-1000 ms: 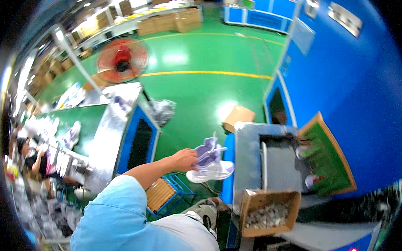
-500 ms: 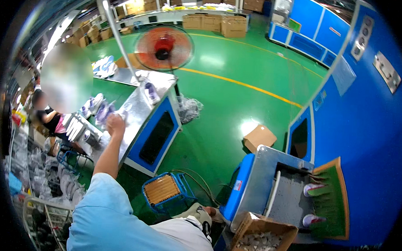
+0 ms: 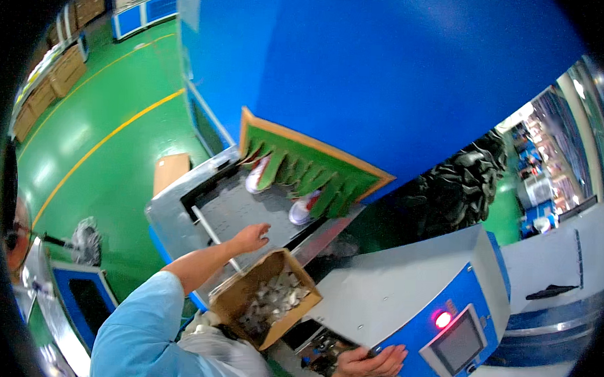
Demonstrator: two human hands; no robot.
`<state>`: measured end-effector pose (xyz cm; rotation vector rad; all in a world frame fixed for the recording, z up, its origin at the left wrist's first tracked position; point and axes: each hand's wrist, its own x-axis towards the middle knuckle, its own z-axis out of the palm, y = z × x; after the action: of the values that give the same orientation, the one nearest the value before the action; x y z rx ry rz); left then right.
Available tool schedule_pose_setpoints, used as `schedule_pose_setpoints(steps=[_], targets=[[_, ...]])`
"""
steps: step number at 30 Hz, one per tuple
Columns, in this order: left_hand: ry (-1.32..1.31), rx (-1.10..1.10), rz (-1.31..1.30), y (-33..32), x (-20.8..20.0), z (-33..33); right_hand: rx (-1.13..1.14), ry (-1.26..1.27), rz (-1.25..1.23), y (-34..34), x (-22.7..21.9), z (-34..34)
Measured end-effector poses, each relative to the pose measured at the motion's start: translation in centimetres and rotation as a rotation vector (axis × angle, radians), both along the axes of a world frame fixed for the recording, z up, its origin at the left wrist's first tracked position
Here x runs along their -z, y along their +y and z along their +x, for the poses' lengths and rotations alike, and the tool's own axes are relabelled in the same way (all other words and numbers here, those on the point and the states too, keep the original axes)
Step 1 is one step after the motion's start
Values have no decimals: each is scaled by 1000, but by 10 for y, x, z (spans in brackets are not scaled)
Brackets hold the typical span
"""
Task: The person takes shoes from a conveyor belt, places them into a pressing machine, wipes the shoes with a cloth, and periodically retrieves shoe lasts from a nearby rack.
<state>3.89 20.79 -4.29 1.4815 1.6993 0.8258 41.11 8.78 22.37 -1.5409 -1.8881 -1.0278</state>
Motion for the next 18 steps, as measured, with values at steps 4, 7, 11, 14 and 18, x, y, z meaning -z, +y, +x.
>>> schedule_pose_setpoints(steps=[4,7,11,14,18], targets=[[72,-66,-120,141,13,61,-78,12,405,5,16,18],[492,-304,84,192,121,17,2,160,271,6,14,-19],[-32,-341,9,212,83,94,147,-26,166,-14,0,-5],[-136,-412,127,189,95,54,107,-19,110,-11,-8,-11],[-156,-116,-208,152,3,43,146,-68,16,-20,-18,-10]])
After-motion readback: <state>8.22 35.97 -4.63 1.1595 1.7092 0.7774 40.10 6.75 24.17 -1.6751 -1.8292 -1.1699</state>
